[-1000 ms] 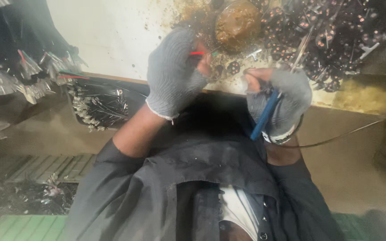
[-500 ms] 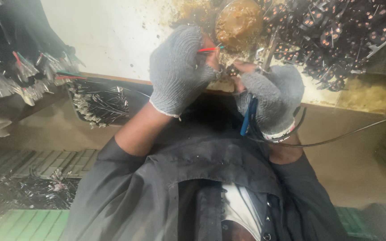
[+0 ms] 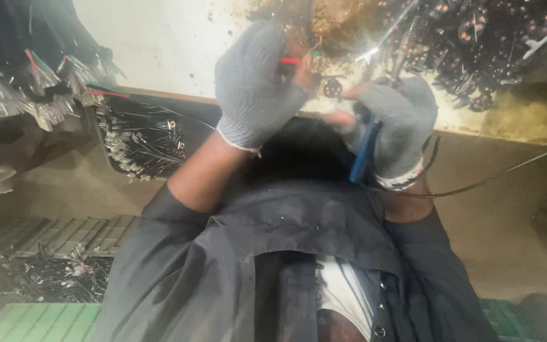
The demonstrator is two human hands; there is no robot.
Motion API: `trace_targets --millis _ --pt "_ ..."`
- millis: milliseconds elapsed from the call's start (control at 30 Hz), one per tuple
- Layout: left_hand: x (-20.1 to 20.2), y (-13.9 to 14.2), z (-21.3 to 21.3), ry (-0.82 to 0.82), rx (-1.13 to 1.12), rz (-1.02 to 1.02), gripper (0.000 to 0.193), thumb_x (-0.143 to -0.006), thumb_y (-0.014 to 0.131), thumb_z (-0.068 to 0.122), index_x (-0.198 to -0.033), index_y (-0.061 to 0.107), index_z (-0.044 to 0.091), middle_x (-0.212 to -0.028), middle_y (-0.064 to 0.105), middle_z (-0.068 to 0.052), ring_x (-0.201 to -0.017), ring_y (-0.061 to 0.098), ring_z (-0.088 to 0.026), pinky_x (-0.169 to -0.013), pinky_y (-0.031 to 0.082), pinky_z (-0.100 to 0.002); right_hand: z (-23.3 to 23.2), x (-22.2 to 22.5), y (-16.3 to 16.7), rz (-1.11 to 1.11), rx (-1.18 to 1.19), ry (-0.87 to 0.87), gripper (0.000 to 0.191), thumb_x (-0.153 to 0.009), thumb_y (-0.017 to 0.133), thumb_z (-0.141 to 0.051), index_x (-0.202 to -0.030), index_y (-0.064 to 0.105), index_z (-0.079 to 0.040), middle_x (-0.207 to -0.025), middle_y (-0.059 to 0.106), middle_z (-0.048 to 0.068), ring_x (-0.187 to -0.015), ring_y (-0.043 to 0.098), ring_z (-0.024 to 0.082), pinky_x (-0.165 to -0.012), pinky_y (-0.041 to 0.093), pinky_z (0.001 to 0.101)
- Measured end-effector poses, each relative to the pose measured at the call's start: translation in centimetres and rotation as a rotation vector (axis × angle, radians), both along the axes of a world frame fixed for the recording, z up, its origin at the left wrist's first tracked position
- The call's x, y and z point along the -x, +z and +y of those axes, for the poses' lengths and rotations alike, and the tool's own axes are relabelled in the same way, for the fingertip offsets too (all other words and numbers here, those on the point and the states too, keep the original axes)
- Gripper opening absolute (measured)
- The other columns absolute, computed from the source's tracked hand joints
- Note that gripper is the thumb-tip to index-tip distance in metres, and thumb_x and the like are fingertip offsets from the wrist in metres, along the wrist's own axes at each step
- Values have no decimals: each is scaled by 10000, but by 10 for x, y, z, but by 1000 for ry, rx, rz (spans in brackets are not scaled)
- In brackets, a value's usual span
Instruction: The person, wearing fingerless gloves, holds a soldering iron in one hand and wires in the other, twisting wire ends together and soldering the joints at a cluttered workbench. They repeatedly position wire pairs, apply the iron, and set finished wires aside while handling additional wires.
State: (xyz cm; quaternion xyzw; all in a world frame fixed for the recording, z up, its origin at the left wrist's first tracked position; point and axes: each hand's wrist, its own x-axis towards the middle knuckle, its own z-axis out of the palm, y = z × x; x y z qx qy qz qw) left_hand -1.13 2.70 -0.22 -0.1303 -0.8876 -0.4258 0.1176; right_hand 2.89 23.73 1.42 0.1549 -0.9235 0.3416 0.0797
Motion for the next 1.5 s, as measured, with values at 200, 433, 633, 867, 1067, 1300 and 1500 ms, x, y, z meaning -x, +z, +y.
trace_targets --millis 200,433,633,867,1067,1300,1500 --pt "5 6 -5 -445 161 -62 219 -766 798 200 -948 679 169 -901 648 -30 -835 677 -278 -666 520 -418 21 -31 7 -225 160 -57 653 -949 545 -722 -960 734 -97 -801 612 37 -767 566 251 -723 433 376" --pt "7 2 1 -434 316 -135 206 -779 801 245 -889 655 150 -869 630 -63 -797 664 -302 -643 512 -439 38 -44 -36 -249 81 -61 659 -980 563 -721 -990 732 -85 -834 622 40 -799 587 248 -739 444 380" --pt "7 9 -6 -480 180 -54 335 -748 821 241 -1037 684 144 -895 621 -64 -798 653 -293 -639 507 -415 44 -55 -37 -267 88 -65 664 -1007 577 -720 -1015 730 -74 -863 630 42 -827 606 247 -753 453 383" --pt "5 8 -5 -474 245 -108 261 -818 850 248 -984 660 184 -892 602 -55 -801 639 -286 -662 494 -416 45 -52 -35 -287 137 -58 683 -1058 601 -721 -1066 743 -52 -905 651 44 -863 633 242 -768 472 382" --pt "4 5 -5 -469 236 -167 285 -793 857 290 -959 654 178 -898 608 -63 -808 641 -294 -665 497 -424 43 -46 -40 -198 81 -17 637 -1088 587 -678 -1081 767 -66 -841 645 43 -818 621 252 -755 469 403" --pt "4 2 -5 -482 251 -142 339 -795 858 315 -1022 659 161 -928 616 -65 -831 645 -297 -679 499 -424 46 -51 -40 -187 19 -13 612 -1043 582 -663 -1024 771 -82 -813 626 46 -798 605 269 -736 453 414" --pt "6 4 -5 -505 288 -166 324 -762 864 330 -980 675 181 -878 621 -55 -803 653 -297 -649 496 -431 45 -50 -45 -171 37 -12 602 -1035 602 -643 -1048 780 -68 -859 648 46 -813 619 268 -738 466 415"
